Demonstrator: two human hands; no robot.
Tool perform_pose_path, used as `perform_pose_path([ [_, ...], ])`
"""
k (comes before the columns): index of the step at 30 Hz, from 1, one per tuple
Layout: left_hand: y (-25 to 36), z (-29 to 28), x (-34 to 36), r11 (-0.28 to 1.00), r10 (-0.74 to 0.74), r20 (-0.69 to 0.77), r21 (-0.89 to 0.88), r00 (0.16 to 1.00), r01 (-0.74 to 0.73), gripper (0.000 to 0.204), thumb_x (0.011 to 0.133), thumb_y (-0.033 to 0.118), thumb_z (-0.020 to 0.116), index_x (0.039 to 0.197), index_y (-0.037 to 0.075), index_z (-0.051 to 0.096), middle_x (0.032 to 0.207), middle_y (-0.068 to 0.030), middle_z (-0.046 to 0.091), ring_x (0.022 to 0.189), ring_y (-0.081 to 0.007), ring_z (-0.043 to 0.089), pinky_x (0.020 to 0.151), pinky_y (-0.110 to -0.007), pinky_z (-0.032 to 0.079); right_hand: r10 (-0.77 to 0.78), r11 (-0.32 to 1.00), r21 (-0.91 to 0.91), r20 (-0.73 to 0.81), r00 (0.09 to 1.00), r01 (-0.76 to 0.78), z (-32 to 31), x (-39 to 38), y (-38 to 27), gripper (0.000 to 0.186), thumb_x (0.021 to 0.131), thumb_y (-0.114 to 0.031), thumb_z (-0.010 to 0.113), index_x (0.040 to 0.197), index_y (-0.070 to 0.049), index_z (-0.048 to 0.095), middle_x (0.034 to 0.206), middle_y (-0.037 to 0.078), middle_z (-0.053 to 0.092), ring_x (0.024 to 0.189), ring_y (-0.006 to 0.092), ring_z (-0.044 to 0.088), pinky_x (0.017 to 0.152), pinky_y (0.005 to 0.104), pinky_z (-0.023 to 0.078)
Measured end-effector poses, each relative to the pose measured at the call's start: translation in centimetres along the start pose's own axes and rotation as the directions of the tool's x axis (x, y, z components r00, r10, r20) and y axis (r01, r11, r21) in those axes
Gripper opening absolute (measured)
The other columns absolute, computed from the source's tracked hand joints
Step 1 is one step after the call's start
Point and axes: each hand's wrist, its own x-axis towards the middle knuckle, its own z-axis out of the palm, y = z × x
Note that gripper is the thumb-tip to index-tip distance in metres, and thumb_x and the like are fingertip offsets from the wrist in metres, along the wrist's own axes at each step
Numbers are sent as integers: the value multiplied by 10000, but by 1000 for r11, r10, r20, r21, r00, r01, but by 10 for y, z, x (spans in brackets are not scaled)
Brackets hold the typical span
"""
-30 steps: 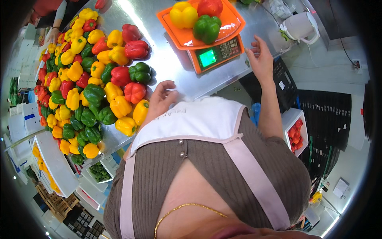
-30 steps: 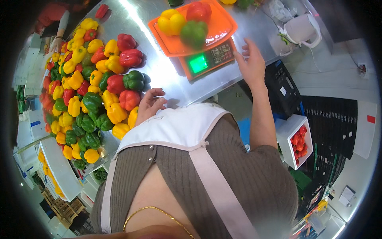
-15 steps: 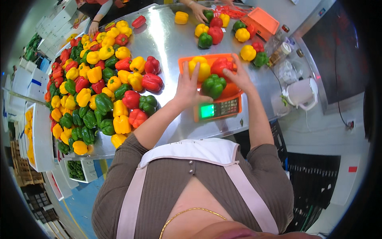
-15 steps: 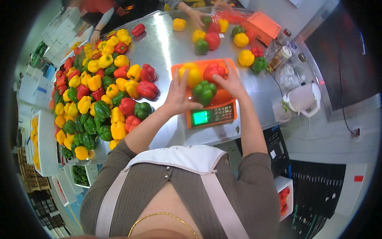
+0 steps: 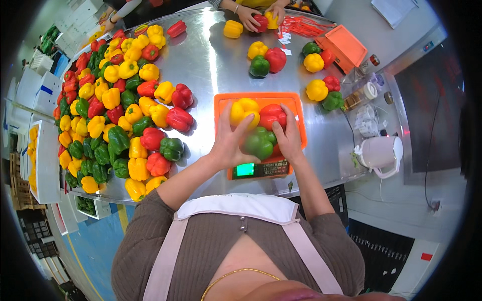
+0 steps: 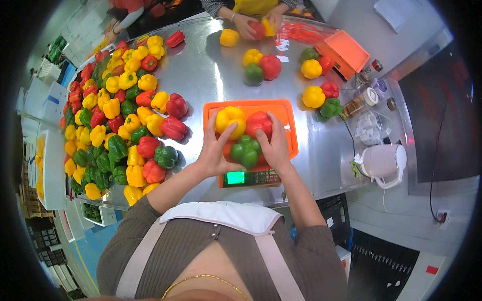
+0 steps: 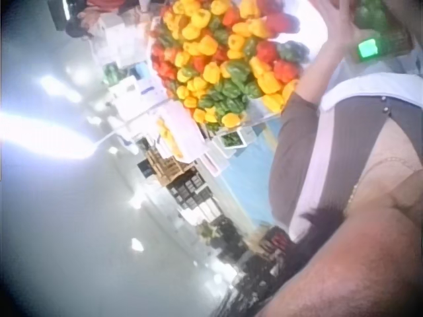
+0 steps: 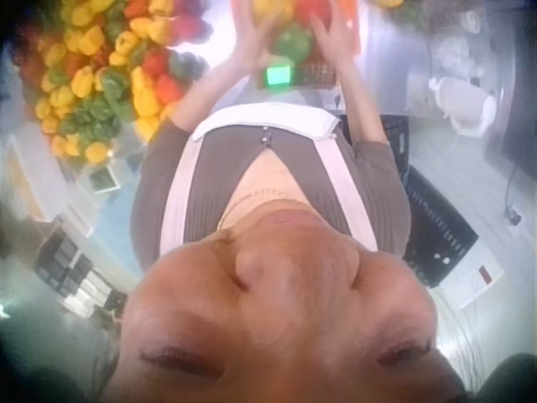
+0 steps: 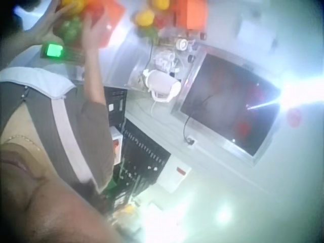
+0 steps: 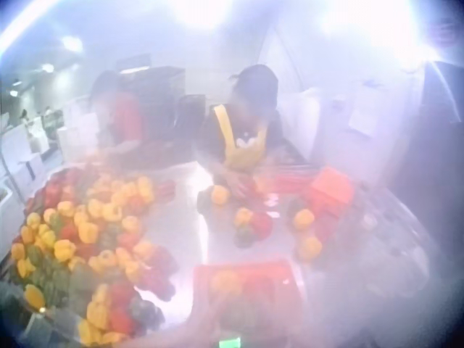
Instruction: The person picks red, yellow, and green bell peppers from a large pile on a metal table and places them into an orange plastic tray on a digital scale. The person repeatedly fills the tray, weighs the peppers, and then removes them to continue the process.
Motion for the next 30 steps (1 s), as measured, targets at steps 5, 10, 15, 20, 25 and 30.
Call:
perform_pose_path([
  [5, 0, -1, 12, 998, -38, -55, -58, 998, 35, 1229, 476, 393, 988, 1521, 211, 366, 1576, -323, 43, 1460, -554, 130, 1161, -595, 299, -46, 999, -16, -31, 998, 45, 0, 22, -8, 608, 976, -380, 613, 1426, -7, 447, 1348, 204, 519, 1244, 350, 505, 1084, 425, 384],
  [10, -21, -25, 52, 1000, 4, -160, 7, 987, -3, 1271, 467, 388, 994, 1535, 175, 339, 1572, -331, 44, 1443, -543, 207, 1164, -563, 306, -190, 982, -23, -26, 981, 189, 3, 87, -28, 590, 960, -359, 627, 1406, -4, 477, 1330, 201, 551, 1223, 358, 530, 1067, 424, 398],
  [15, -77, -53, 118, 993, -10, -259, 110, 966, 39, 1245, 502, 398, 979, 1536, 177, 321, 1566, -328, 48, 1441, -535, 216, 1152, -534, 338, -219, 976, -19, 27, 975, 219, 34, 198, -20, 578, 946, -363, 622, 1380, 1, 504, 1335, 202, 574, 1250, 353, 542, 1059, 416, 410],
  [20, -150, -44, 145, 983, -111, -303, 104, 946, 149, 1278, 512, 429, 972, 1552, 190, 269, 1569, -320, 45, 1437, -517, 238, 1161, -526, 325, -223, 974, 1, 115, 968, 225, 93, 276, 21, 547, 953, -389, 592, 1359, -27, 534, 1331, 207, 593, 1246, 361, 557, 1057, 416, 423],
  [25, -197, -13, 138, 929, -336, -382, 15, 861, 369, 1268, 515, 437, 974, 1538, 168, 274, 1565, -328, 22, 1442, -514, 218, 1172, -501, 306, -138, 989, -5, 275, 951, 145, 142, 314, 54, 520, 971, -418, 574, 1344, -56, 555, 1302, 193, 618, 1218, 331, 586, 1039, 389, 444],
  [30, -232, 8, 169, 909, -345, -478, 45, 808, 414, 1284, 527, 447, 971, 1550, 152, 253, 1564, -323, 25, 1434, -516, 236, 1170, -498, 322, -27, 999, -11, 363, 931, 33, 162, 364, 76, 477, 999, -433, 545, 1348, -107, 557, 1294, 175, 630, 1197, 283, 603, 1033, 351, 449],
])
